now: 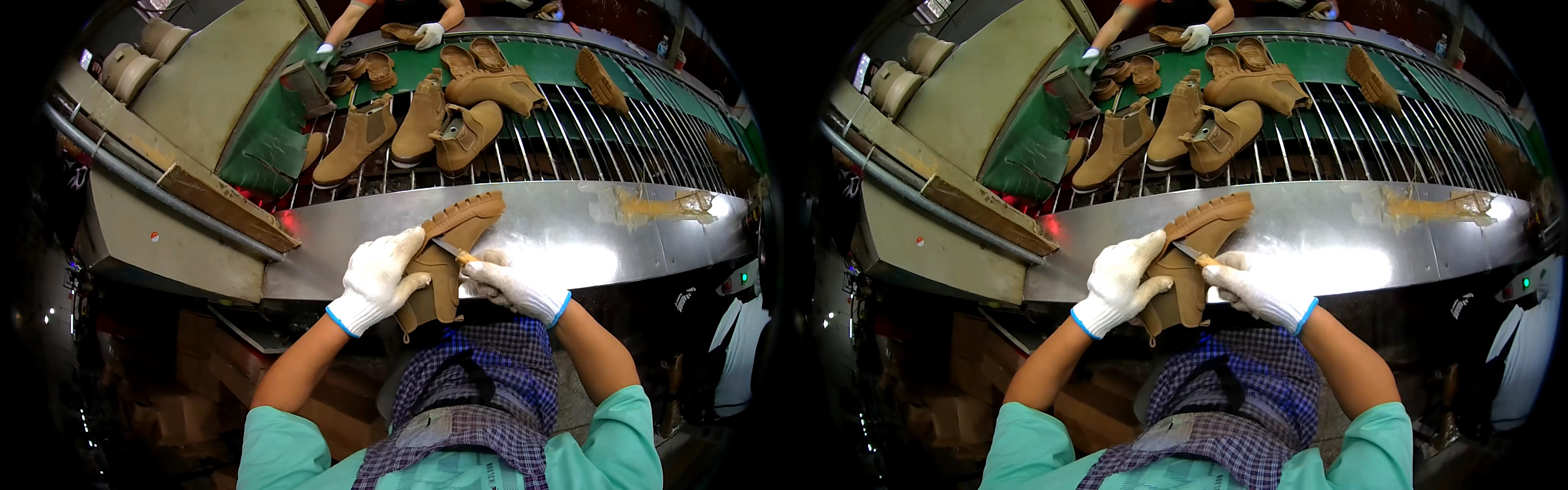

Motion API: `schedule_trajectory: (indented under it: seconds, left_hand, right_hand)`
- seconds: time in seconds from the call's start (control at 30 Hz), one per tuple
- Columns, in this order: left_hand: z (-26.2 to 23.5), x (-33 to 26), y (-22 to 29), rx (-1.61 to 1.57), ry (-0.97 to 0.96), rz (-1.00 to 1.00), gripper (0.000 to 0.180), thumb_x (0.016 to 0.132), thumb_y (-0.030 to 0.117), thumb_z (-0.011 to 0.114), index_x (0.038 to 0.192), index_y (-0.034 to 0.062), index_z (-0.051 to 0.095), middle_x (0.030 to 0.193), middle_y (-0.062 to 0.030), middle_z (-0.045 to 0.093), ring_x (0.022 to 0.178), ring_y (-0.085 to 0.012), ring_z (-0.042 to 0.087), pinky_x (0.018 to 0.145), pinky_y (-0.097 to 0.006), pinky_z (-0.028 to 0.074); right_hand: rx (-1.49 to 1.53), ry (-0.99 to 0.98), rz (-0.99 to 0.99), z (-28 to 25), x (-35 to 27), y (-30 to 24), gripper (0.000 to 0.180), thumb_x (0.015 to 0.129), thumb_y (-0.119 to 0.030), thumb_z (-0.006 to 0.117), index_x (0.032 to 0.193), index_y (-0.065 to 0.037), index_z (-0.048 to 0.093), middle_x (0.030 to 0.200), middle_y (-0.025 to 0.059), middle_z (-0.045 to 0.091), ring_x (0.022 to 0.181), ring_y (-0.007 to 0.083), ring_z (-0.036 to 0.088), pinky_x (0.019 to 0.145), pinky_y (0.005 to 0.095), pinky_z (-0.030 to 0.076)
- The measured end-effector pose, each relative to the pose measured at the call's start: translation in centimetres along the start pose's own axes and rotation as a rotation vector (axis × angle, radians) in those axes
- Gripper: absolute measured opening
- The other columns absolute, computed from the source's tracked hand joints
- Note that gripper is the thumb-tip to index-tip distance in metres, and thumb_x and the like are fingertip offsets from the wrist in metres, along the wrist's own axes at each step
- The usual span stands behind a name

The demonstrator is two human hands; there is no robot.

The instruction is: The person trims excess material from the soles of boots using a knife by hand, rotating each boot to reach all sides before placing them back on the conveyor belt.

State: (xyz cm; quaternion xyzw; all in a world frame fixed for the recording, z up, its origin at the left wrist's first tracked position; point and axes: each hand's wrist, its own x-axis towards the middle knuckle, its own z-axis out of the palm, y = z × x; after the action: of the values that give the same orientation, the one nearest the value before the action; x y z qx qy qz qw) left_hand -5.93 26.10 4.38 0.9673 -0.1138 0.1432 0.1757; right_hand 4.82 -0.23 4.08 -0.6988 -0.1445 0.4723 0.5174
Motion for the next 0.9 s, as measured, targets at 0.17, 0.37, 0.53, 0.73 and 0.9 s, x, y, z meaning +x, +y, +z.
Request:
schedule_trajectory:
  seconds: [0.17,0.37,0.53,0.73,0.9]
  left_hand:
    - [0.3,-0.3,-0.1,0.094,0.031,0.099,0.066,0.079,0.028,0.089,0.135,0.0012,0.069,0.134,-0.0192,0.071,0.120,-0.0384,0.069,0.101,-0.047,0.056]
    - [-0.5,0.3,0.0,0.155,0.002,0.143,0.066,0.079,0.029,0.089,0.136,0.0025,0.069,0.141,-0.0223,0.066,0.123,-0.0388,0.068,0.103,-0.048,0.056]
    - [-1.1,2.9,1.4,-0.014,-0.120,-0.133,0.093,0.080,0.036,0.091,0.156,0.0031,0.049,0.147,-0.0243,0.061,0.130,-0.0435,0.064,0.109,-0.048,0.053]
    - [0.3,4.2,1.5,-0.006,-0.245,-0.245,0.099,0.085,0.044,0.087,0.163,0.0047,0.040,0.147,-0.0252,0.062,0.129,-0.0433,0.064,0.108,-0.048,0.053]
    - [0.1,4.4,1.0,-0.011,-0.196,-0.195,0.099,0.084,0.044,0.088,0.162,0.0049,0.042,0.147,-0.0240,0.063,0.130,-0.0429,0.064,0.108,-0.048,0.053]
  right_hand:
    - [-0.779,0.266,-0.330,-1.2,-2.5,-0.4,0.050,0.107,-0.047,0.063,0.122,0.002,0.066,0.088,0.0163,0.071,0.077,0.0307,0.072,0.071,0.0432,0.058]
    - [-0.762,0.251,-0.322,-1.5,-3.2,0.5,0.044,0.107,-0.042,0.063,0.122,-0.001,0.065,0.088,0.0186,0.071,0.076,0.0320,0.072,0.068,0.0441,0.058]
    - [-0.906,0.331,-0.526,-0.1,-2.0,0.5,0.036,0.107,-0.040,0.065,0.117,-0.005,0.063,0.084,0.0177,0.071,0.073,0.0350,0.074,0.067,0.0471,0.060]
    - [-0.998,0.468,-0.528,-2.6,0.1,-0.7,0.035,0.107,-0.042,0.063,0.116,-0.008,0.062,0.090,0.0184,0.075,0.077,0.0355,0.076,0.068,0.0477,0.062]
    - [-0.754,0.562,-0.446,-3.4,-1.6,2.8,0.045,0.108,-0.044,0.062,0.130,-0.004,0.063,0.092,0.0197,0.077,0.079,0.0373,0.077,0.071,0.0472,0.063]
